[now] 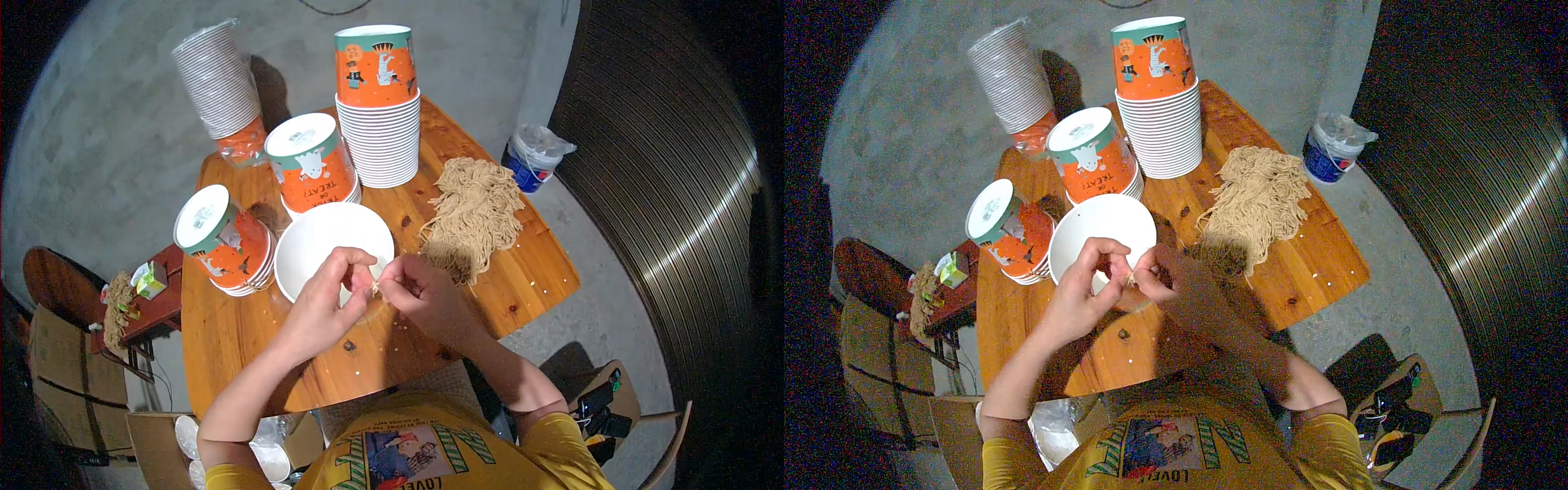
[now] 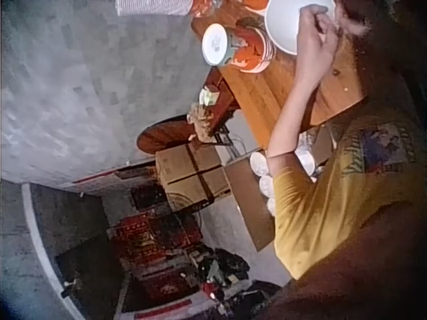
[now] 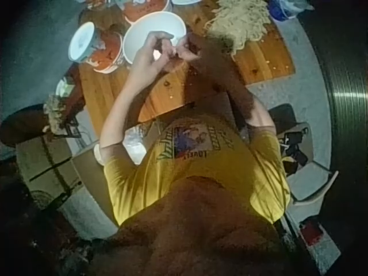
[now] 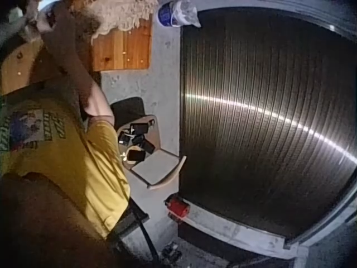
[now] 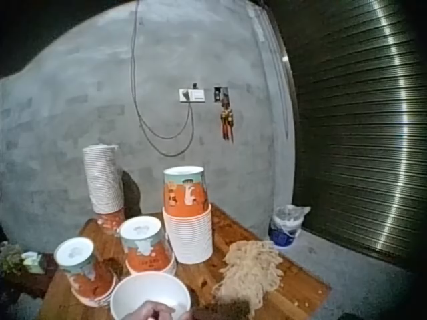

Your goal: Placing rubber bands around the rim of a white bowl and organizing paper cups on a table.

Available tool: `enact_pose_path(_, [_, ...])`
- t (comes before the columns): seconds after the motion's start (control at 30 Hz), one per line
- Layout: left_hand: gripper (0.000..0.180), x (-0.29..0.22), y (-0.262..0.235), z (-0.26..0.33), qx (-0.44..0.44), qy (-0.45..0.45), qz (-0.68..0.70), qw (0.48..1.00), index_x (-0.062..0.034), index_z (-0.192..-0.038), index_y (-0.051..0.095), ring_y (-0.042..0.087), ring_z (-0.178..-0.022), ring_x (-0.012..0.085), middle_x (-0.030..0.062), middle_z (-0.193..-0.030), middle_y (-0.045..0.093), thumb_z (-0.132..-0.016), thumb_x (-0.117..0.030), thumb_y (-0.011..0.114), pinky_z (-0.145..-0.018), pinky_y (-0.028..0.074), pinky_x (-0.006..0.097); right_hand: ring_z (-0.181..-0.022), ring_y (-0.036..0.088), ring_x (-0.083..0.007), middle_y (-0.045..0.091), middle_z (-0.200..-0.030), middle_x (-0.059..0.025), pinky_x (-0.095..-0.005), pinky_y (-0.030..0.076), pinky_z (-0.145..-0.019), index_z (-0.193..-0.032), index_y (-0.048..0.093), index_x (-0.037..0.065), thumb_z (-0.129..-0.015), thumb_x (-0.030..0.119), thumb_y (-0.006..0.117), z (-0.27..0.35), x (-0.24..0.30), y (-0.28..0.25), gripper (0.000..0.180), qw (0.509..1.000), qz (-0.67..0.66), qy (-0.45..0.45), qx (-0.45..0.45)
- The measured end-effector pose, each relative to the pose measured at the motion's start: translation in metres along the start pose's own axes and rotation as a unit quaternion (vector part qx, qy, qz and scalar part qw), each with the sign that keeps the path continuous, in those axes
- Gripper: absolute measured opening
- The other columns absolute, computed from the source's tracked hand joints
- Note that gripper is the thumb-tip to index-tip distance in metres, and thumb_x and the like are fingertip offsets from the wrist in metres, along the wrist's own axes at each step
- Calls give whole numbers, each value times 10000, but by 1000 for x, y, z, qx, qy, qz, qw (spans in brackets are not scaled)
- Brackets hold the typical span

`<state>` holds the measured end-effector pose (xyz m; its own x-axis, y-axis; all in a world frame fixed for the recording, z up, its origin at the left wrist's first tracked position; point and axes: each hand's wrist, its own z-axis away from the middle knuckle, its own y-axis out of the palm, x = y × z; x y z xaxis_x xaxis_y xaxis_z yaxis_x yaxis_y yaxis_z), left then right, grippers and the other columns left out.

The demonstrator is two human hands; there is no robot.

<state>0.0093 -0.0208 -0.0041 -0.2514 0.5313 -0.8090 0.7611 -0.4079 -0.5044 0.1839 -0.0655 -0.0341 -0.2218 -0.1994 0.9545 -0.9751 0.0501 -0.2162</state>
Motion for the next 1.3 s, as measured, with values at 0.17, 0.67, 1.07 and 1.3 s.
enact_pose_path(0.17, [324, -7, -2, 0, 42, -5, -56, 998, -41, -1164, 472, 519, -821, 120, 24, -860, 522, -854, 2, 555, -770, 441, 261, -635, 465, -18, 532, -721, 44, -194, 387, -563, -851, 553, 50, -883, 97, 572, 1, -4, 1, 60, 999, -35, -8, -10])
enact_pose_path(0.67, [72, -3, -2, -3, -15, 87, -163, 983, -9, -843, 564, 518, -874, 311, 123, -849, 519, -777, -1, 594, -772, 426, 391, -544, 543, -58, 641, -749, -22, -208, 446, -500, -930, 551, 49, -939, 192, 526, 22, -10, 13, 146, 986, -146, 76, 36])
enact_pose_path(1.07, [68, -1, -3, -3, -26, 53, -124, 991, -13, -828, 561, 519, -864, 293, 115, -839, 524, -765, 7, 580, -766, 421, 365, -585, 546, -63, 630, -743, -16, -216, 445, -525, -923, 543, 45, -948, 175, 509, 28, -17, 20, 137, 984, -132, 100, 67])
enact_pose_path(1.3, [63, -1, -2, -4, -19, 58, -126, 990, -11, -822, 551, 512, -862, 304, 118, -837, 521, -770, 10, 581, -764, 419, 374, -626, 495, -61, 519, -690, 16, -232, 421, -578, -835, 505, 58, -938, 163, 509, 29, -27, 28, 147, 992, -100, 48, 67])
